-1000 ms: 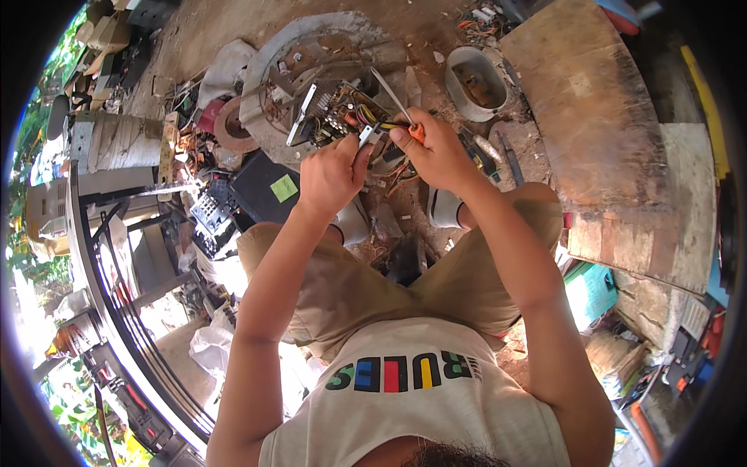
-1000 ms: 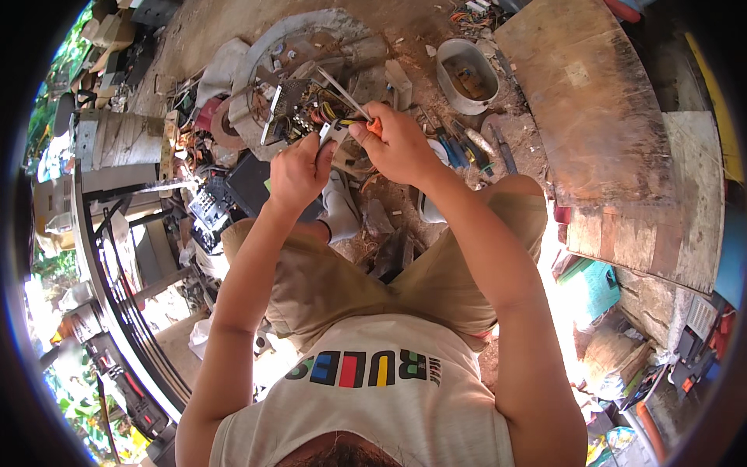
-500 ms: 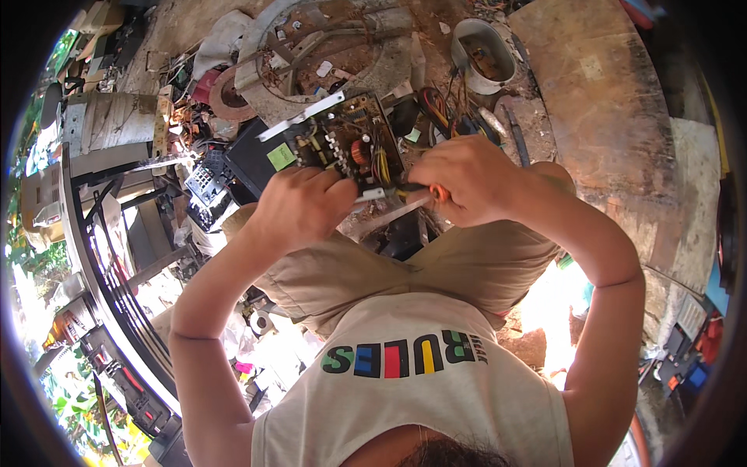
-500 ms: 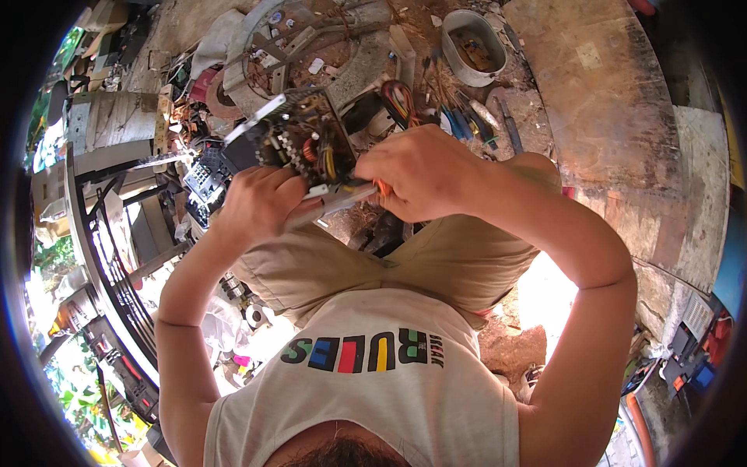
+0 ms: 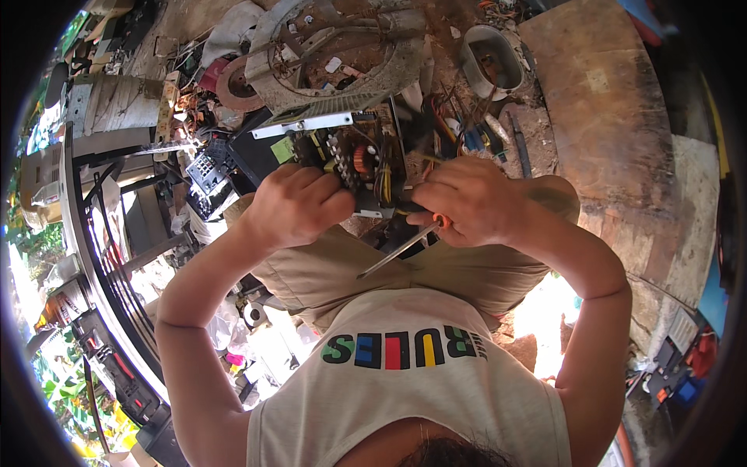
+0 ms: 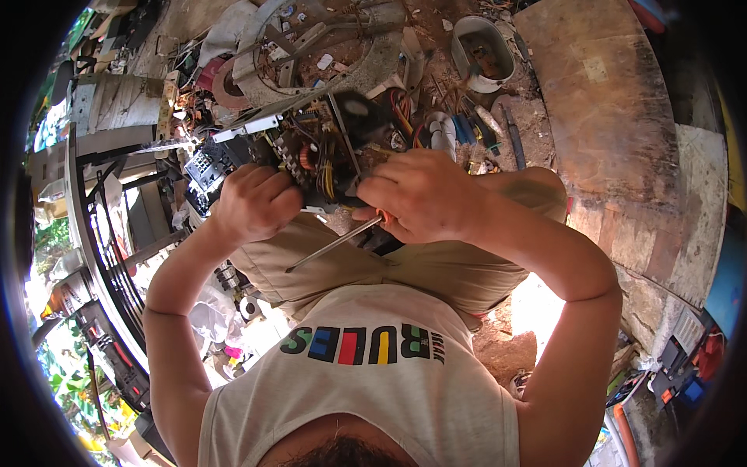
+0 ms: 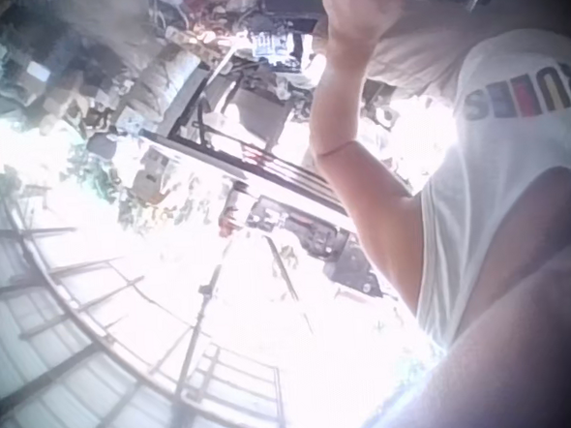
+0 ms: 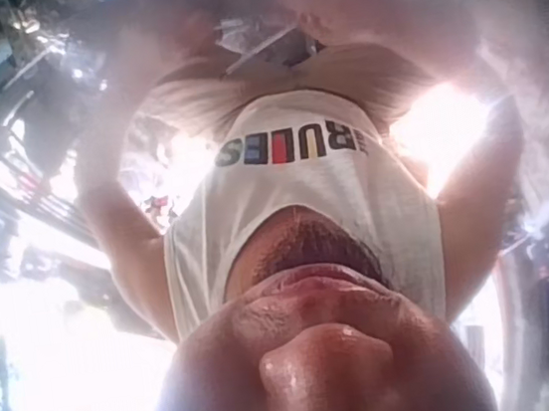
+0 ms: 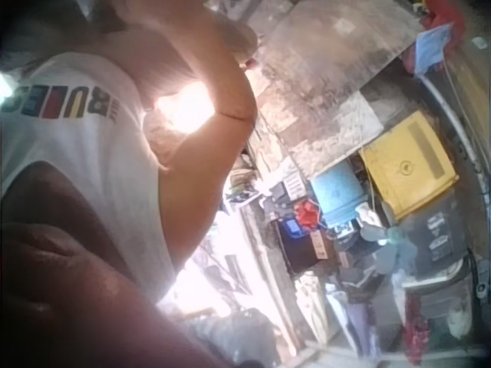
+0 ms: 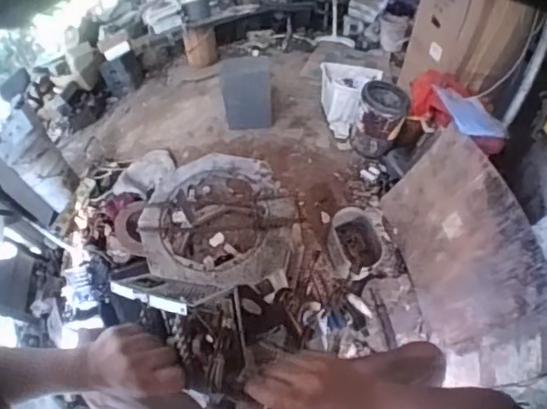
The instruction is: The person uses a screwdriver and pliers to remove components and wires from an electronic power supply unit.
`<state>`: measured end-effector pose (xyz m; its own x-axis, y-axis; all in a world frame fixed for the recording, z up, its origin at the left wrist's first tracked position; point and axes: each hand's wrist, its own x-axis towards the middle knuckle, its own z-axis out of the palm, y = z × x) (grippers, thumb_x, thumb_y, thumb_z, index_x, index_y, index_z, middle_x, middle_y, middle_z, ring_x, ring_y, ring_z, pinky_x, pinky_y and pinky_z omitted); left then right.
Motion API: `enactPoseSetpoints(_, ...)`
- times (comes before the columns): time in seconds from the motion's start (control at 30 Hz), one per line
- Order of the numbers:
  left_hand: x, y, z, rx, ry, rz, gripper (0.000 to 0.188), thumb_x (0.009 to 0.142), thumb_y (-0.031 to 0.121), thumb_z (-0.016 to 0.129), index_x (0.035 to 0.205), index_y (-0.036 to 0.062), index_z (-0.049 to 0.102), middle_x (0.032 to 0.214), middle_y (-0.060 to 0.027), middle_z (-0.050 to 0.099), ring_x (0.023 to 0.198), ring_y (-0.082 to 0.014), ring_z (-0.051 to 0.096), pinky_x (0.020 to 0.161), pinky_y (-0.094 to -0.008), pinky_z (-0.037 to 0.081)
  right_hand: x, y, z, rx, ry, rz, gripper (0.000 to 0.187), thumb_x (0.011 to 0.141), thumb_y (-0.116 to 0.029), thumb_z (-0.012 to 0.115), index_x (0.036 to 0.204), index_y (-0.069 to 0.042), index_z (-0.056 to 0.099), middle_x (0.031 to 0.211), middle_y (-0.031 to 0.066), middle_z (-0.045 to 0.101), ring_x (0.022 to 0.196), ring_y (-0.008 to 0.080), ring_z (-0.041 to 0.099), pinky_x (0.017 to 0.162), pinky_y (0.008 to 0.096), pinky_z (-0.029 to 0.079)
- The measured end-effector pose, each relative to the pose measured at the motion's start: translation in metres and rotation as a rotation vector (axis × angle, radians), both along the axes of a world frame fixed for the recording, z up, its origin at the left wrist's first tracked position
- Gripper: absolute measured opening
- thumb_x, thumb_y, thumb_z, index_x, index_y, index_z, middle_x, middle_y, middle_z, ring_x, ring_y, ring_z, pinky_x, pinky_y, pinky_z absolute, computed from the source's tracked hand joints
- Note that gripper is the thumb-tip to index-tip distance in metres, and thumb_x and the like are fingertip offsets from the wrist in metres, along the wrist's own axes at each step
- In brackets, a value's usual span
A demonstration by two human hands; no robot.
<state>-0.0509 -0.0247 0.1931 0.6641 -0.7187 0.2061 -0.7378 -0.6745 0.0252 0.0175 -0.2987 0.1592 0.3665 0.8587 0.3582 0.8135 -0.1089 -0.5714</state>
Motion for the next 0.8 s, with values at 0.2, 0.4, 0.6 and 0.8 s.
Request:
enactPoseSetpoints(0.2, -0.002, -0.006, 0.013, -0.045, 0.116, -0.002, 0.017, 0.068, 0.019, 0.063, 0.071, 0.0156, 0.046, 0.062, 0.0011, 0.045, 0.054, -0.0161, 0.055, 0.048, -0.0303, 0.046, 0.013, -0.007, 0.016, -0.062, 0.101, 0.141, 0.019, 0.073, -0.015, 0.074, 0.084, -0.009, 0.061, 0.072, 0.0051, 0.059, 0.067, 0.0254, 0.063, 0.059, 0.0379, 0.050)
enactPoseSetpoints(0.4, 0.011, -0.005, 0.007, -0.092, 0.296, 0.139, 0.020, 0.083, 0.023, 0.064, 0.074, 0.0123, 0.051, 0.060, -0.0044, 0.053, 0.056, -0.0236, 0.060, 0.048, -0.0379, 0.048, 0.040, 0.001, 0.011, 0.017, -0.059, 0.063, 0.020, 0.079, -0.022, 0.075, 0.084, -0.008, 0.062, 0.068, 0.0060, 0.059, 0.066, 0.0263, 0.063, 0.058, 0.0373, 0.049)
enactPoseSetpoints(0.6, 0.071, 0.023, -0.029, -0.167, 0.580, 0.305, 0.030, 0.097, 0.033, 0.059, 0.085, 0.0057, 0.058, 0.065, -0.0127, 0.059, 0.062, -0.0314, 0.062, 0.058, -0.0412, 0.049, 0.036, 0.030, -0.037, -0.008, 0.434, -0.314, 0.032, 0.091, -0.029, 0.069, 0.106, -0.001, 0.066, 0.067, 0.0090, 0.058, 0.057, 0.0245, 0.056, 0.054, 0.0344, 0.043)
enactPoseSetpoints(0.8, 0.072, 0.016, -0.038, -0.483, 0.903, 0.498, 0.040, 0.100, 0.041, 0.053, 0.094, 0.0023, 0.061, 0.070, -0.0144, 0.062, 0.067, -0.0292, 0.061, 0.065, -0.0410, 0.047, 0.057, 0.043, -0.029, 0.061, 0.523, -0.511, 0.028, 0.094, -0.030, 0.067, 0.098, -0.002, 0.066, 0.058, 0.0106, 0.053, 0.050, 0.0257, 0.049, 0.051, 0.0370, 0.040)
